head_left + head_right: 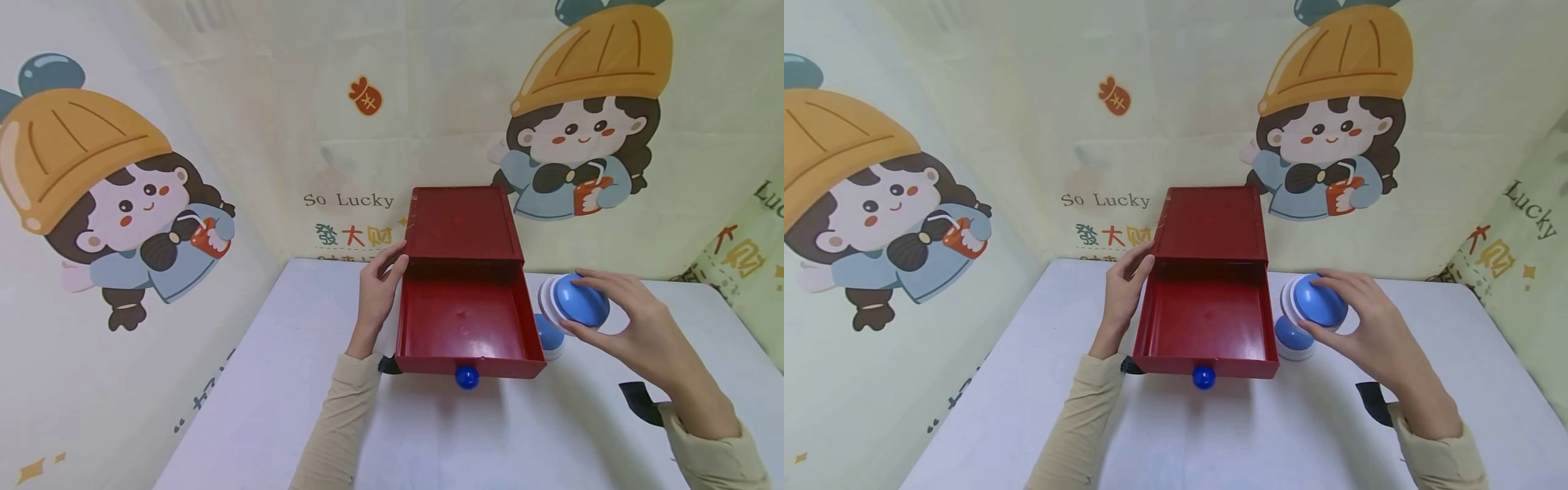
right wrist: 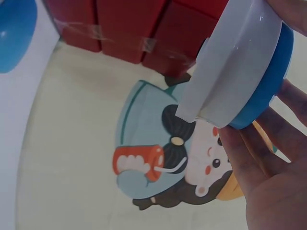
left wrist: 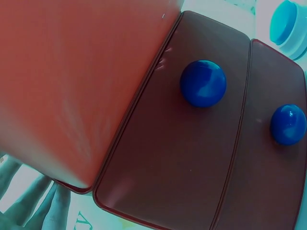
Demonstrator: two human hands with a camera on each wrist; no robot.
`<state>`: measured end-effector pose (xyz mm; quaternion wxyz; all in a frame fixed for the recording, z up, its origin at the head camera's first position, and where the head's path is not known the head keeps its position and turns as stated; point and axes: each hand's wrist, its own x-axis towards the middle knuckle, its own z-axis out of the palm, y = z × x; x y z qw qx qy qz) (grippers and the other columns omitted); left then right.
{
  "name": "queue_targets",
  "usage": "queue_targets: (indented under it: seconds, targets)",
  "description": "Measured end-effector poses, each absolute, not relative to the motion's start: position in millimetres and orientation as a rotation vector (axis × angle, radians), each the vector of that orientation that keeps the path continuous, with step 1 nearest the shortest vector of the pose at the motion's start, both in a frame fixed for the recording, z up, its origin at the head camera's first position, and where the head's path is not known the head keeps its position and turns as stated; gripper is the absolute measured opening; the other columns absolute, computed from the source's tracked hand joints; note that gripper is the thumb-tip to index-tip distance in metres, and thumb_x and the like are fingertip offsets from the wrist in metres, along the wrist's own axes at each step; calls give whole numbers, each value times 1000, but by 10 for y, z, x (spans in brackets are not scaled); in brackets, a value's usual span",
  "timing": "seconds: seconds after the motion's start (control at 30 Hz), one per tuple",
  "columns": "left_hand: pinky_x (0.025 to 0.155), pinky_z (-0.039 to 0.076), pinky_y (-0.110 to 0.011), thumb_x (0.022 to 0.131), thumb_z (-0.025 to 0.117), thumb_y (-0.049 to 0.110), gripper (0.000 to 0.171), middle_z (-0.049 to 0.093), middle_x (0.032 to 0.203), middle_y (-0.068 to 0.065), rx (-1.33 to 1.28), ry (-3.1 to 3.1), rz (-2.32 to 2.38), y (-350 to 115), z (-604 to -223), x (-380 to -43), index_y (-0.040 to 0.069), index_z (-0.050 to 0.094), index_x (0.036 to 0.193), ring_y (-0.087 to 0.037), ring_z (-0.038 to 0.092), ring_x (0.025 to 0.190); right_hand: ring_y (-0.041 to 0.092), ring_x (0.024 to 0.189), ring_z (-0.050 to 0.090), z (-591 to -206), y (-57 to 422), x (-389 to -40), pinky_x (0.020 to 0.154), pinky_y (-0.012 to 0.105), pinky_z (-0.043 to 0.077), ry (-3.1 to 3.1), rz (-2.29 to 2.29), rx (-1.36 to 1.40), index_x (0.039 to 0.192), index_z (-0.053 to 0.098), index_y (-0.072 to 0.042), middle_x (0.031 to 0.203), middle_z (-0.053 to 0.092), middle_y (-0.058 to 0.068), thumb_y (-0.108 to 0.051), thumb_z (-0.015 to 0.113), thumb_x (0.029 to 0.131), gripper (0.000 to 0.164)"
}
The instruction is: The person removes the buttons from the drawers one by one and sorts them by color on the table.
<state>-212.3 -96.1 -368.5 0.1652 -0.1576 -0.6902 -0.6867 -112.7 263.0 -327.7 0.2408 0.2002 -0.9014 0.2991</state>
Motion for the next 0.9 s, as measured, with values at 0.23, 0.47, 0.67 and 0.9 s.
queue_targets:
  seconds: [0.23,0.47,0.67,0.9]
  targets:
    - [100,53,-31,99,63,18,36,64,132,-10,-447,-1956,-1958,-958,-3715,-2151,8,63,133,-21,60,122,39,115,51,-3368,2691,-1151,80,-7,27,-2496,824,527,126,63,-4,132,57,18,-4,95,58,75]
    - [100,53,-31,99,63,23,35,65,131,-4,-439,-1962,-1941,-962,-3735,-2154,13,64,132,-18,61,121,17,121,48,-3480,2772,-1193,81,-8,28,-2503,874,495,125,65,-7,131,59,17,-7,94,61,71]
    - [99,53,-30,99,63,20,35,64,132,-7,-445,-1945,-1958,-961,-3741,-2155,10,63,133,-19,60,121,15,119,47,-3578,2860,-1211,80,-3,39,-2538,900,468,125,65,-7,128,59,19,-12,94,64,68]
    - [100,52,-28,99,62,18,36,63,134,-11,-431,-1963,-1970,-960,-3725,-2154,8,62,134,-20,59,122,49,112,48,-3665,2941,-1229,73,68,51,-2629,902,428,128,61,-3,130,55,26,-17,91,70,67]
